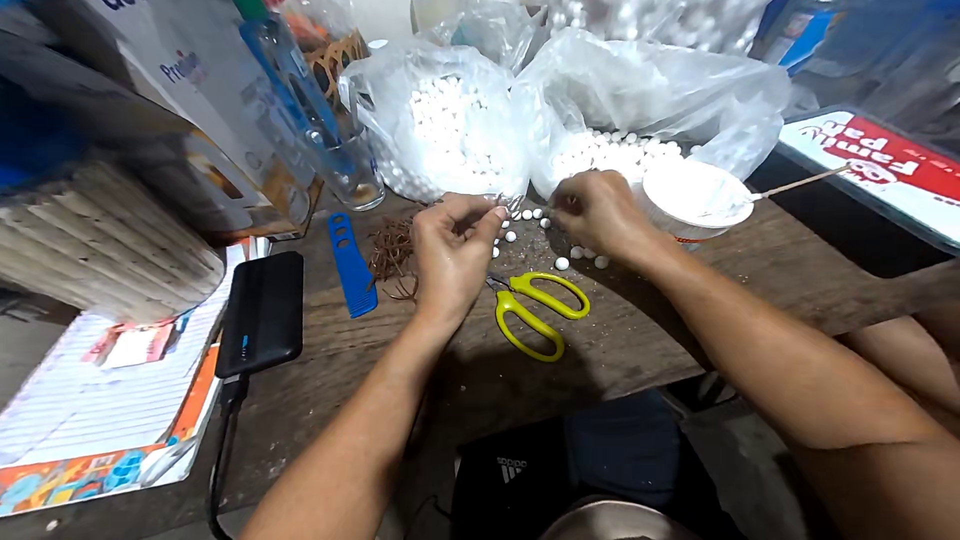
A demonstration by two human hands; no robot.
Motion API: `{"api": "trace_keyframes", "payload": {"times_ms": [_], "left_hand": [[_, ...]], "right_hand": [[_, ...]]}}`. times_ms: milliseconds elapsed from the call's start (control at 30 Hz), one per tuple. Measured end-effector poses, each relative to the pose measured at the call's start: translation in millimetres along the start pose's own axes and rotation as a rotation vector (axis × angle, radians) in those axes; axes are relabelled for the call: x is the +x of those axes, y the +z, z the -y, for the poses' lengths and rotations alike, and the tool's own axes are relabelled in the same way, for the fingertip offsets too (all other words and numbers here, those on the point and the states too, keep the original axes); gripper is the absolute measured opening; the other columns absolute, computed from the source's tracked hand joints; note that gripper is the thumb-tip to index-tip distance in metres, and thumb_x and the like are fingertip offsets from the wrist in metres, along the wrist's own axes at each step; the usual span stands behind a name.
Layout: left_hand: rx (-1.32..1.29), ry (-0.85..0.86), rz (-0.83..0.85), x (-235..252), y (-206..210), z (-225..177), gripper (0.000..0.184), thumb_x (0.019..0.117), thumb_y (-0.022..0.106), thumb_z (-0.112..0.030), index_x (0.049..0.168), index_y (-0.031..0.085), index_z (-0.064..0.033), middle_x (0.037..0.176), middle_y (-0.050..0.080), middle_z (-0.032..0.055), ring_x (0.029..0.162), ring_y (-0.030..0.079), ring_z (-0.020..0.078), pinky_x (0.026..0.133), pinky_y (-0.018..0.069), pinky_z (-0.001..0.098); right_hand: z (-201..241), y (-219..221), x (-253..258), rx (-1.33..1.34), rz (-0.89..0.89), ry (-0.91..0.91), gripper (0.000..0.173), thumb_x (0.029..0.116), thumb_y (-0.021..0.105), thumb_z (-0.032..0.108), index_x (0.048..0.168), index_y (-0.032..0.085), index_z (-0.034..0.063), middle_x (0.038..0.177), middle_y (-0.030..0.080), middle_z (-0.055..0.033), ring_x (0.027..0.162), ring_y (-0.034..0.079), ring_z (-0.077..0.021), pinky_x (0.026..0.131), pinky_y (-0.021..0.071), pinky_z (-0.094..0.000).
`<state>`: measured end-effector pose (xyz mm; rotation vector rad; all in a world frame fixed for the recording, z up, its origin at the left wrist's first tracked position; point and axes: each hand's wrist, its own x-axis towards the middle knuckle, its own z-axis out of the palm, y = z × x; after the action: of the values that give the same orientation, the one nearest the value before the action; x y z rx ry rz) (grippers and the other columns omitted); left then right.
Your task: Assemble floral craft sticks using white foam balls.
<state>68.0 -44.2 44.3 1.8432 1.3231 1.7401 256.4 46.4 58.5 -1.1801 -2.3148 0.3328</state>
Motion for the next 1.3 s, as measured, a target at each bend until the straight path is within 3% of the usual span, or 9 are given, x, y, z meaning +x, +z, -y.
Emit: {"api": "trace_keyframes", "payload": {"times_ms": [67,100,200,300,600,767,933,1300], "left_hand": [[0.012,0.02,-0.011,-1,1,1,0.004,0.0939,0.068,0.001,0.096,0.071,0.0041,0.088,0.065,0.0065,0.069,0.06,-0.0001,0.064,0.0513,0.0128],[0.017,0.028,-0.013,-1,1,2,0.004,0.0941,0.068,0.001,0.096,0.071,0.004,0.088,0.065,0.0064,0.068,0.059,-0.0001,0.063,0.0504,0.0124],[0.057,0.052,-0.033,-1,2,4,0.004,0.0935,0.068,0.001,0.095,0.072,0.0039,0.085,0.065,0.0062,0.066,0.056,-0.0006,0.061,0.0472,0.012],[0.098,0.078,-0.042,-1,5,6,0.004,0.0927,0.068,0.001,0.092,0.072,0.0029,0.085,0.064,0.0062,0.067,0.055,-0.0003,0.06,0.0456,0.0118],[0.146,0.102,-0.018,-4,7,6,0.004,0.0921,0.07,0.0,0.09,0.072,0.0025,0.084,0.063,0.0067,0.068,0.055,0.0005,0.06,0.045,0.012],[0.2,0.128,-0.005,-5,8,4,0.005,0.0925,0.069,-0.001,0.09,0.073,0.0027,0.084,0.063,0.0082,0.069,0.055,0.0024,0.061,0.0454,0.0131],[0.25,0.172,-0.015,-6,11,1,0.007,0.0918,0.069,0.0,0.088,0.074,0.003,0.084,0.062,0.0094,0.071,0.056,0.0046,0.065,0.0458,0.0144],[0.304,0.184,-0.004,-6,12,-1,0.008,0.0917,0.068,0.001,0.085,0.074,0.0023,0.083,0.063,0.0109,0.072,0.058,0.007,0.065,0.0469,0.0161]], "right_hand": [[6,-6,-4,0.425,-0.111,-0.019,0.015,0.091,0.07,0.002,0.105,0.072,-0.0025,0.095,0.071,-0.0094,0.076,0.07,-0.0129,0.074,0.0613,-0.0315],[10,-7,-6,0.679,-0.136,-0.002,0.016,0.0887,0.069,-0.003,0.105,0.071,-0.0023,0.093,0.072,-0.005,0.074,0.07,-0.0083,0.073,0.0628,-0.0268],[20,-11,-8,1.154,-0.093,0.114,0.022,0.0944,0.055,-0.012,0.106,0.071,-0.0032,0.088,0.075,-0.0023,0.076,0.073,-0.0094,0.076,0.0634,-0.0261],[19,-13,-9,1.294,-0.031,0.166,0.026,0.0992,0.047,-0.011,0.103,0.071,-0.001,0.086,0.075,-0.0013,0.076,0.073,-0.0089,0.077,0.0629,-0.0248],[18,-7,-12,1.352,-0.018,0.159,0.025,0.094,0.051,-0.015,0.096,0.071,0.0008,0.082,0.074,-0.0022,0.074,0.072,-0.0092,0.075,0.0623,-0.0236],[23,-3,-16,1.183,-0.085,0.025,0.022,0.0884,0.061,-0.016,0.098,0.074,-0.0012,0.084,0.075,-0.0017,0.072,0.072,-0.0078,0.072,0.0628,-0.0238],[18,4,-15,1.015,-0.151,-0.072,0.018,0.0864,0.068,-0.009,0.097,0.076,0.0034,0.085,0.075,0.0042,0.07,0.067,-0.0004,0.067,0.0579,-0.0183],[18,6,-15,0.941,-0.181,-0.098,0.016,0.0856,0.07,-0.008,0.096,0.076,0.0031,0.087,0.075,0.0032,0.076,0.069,-0.0001,0.073,0.0585,-0.0178]]}}
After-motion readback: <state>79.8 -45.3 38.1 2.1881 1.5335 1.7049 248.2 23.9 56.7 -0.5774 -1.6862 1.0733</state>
